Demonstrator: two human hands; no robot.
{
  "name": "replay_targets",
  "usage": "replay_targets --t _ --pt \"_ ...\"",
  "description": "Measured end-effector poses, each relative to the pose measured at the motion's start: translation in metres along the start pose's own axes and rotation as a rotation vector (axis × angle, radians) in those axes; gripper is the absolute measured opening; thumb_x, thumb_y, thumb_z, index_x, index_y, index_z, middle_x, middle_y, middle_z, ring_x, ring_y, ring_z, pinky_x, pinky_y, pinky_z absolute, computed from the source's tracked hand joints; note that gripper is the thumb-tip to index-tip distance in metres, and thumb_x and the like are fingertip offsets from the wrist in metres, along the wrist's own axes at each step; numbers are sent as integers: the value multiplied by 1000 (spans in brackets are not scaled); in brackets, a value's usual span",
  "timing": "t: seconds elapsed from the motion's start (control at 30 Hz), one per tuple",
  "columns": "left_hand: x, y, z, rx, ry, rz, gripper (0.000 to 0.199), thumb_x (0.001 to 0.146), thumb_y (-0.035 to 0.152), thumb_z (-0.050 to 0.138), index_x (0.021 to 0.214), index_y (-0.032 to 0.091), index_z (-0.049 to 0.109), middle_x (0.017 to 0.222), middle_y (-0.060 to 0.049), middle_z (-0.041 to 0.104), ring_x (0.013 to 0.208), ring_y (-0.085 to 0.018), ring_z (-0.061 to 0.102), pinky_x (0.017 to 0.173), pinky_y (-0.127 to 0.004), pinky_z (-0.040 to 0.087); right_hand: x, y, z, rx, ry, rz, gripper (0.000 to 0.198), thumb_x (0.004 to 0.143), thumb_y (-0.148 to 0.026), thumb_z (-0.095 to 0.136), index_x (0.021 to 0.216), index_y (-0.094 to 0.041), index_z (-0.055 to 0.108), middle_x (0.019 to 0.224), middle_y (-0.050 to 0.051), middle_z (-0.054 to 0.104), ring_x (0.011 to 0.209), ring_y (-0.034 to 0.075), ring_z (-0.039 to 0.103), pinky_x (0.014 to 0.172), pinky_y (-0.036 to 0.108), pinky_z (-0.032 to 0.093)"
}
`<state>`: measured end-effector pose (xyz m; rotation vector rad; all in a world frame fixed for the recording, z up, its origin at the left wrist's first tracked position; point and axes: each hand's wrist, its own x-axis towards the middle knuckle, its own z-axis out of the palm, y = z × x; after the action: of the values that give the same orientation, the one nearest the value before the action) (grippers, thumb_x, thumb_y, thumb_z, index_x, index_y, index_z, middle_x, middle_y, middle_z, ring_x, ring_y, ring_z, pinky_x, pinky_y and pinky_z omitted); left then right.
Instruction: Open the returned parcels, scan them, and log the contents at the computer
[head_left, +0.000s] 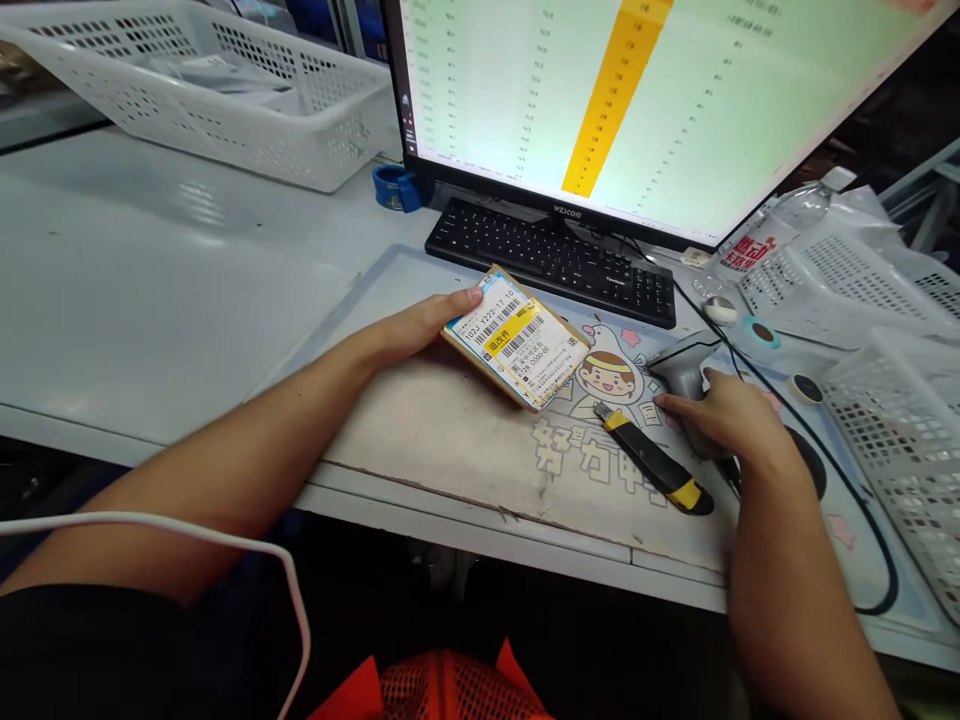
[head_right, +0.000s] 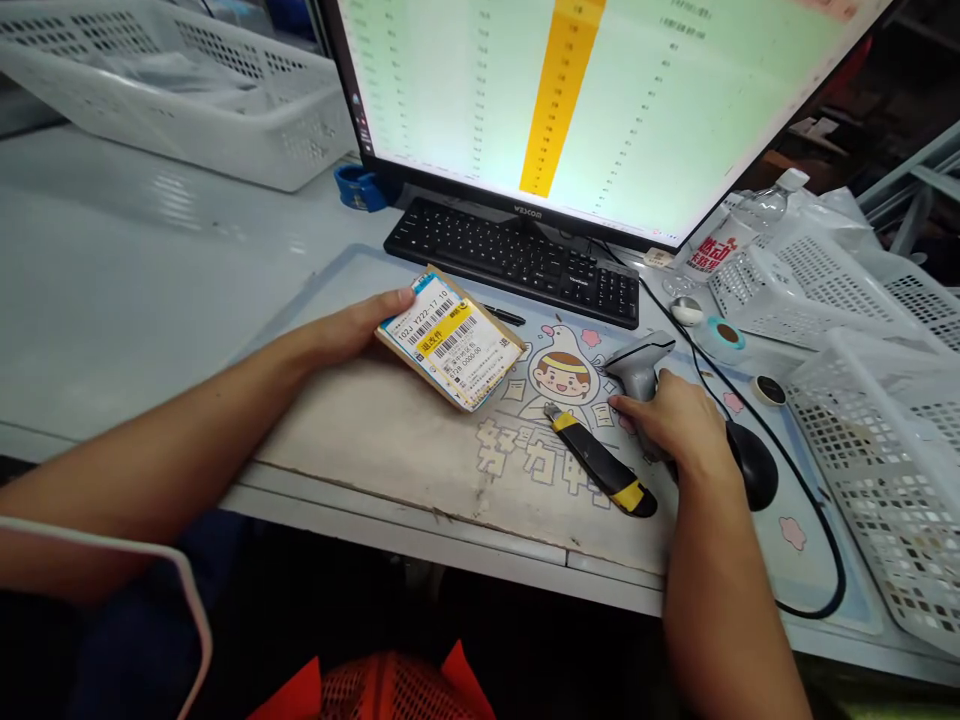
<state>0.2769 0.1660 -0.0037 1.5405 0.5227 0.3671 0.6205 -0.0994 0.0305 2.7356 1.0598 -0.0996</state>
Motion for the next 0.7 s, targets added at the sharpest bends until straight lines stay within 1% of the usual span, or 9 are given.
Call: replay_targets --t 0.07,0.27,0.47,0.7 --pt "-1 0 0 6 4 -2 80 84 90 58 120 22 82 117 -12 84 123 -36 74 110 -47 59 1 1 0 12 -18 4 61 88 -75 71 111 -18 65 106 16 74 97 37 71 68 38 46" --pt "-3 2 2 29 29 -3 82 85 90 56 122 22 82 119 -13 83 123 -38 74 110 -49 59 4 6 3 77 -34 -16 63 87 -77 70 108 -18 67 103 16 73 94 35 70 70 38 47" --pt "-6 7 4 53 34 -14 87 81 93 57 122 20 82 115 -13 84 120 -39 74 109 -52 59 5 7 4 119 -42 -46 57 90 -67 73 117 -17 67 113 17 74 103 36 70 75 36 48" --pt "-8 10 6 58 36 -17 84 85 89 55 125 19 80 115 -15 84 122 -39 74 109 -52 58 2 3 3 153 -22 -41 49 91 -56 73 118 -15 68 112 17 75 101 34 71 74 35 47"
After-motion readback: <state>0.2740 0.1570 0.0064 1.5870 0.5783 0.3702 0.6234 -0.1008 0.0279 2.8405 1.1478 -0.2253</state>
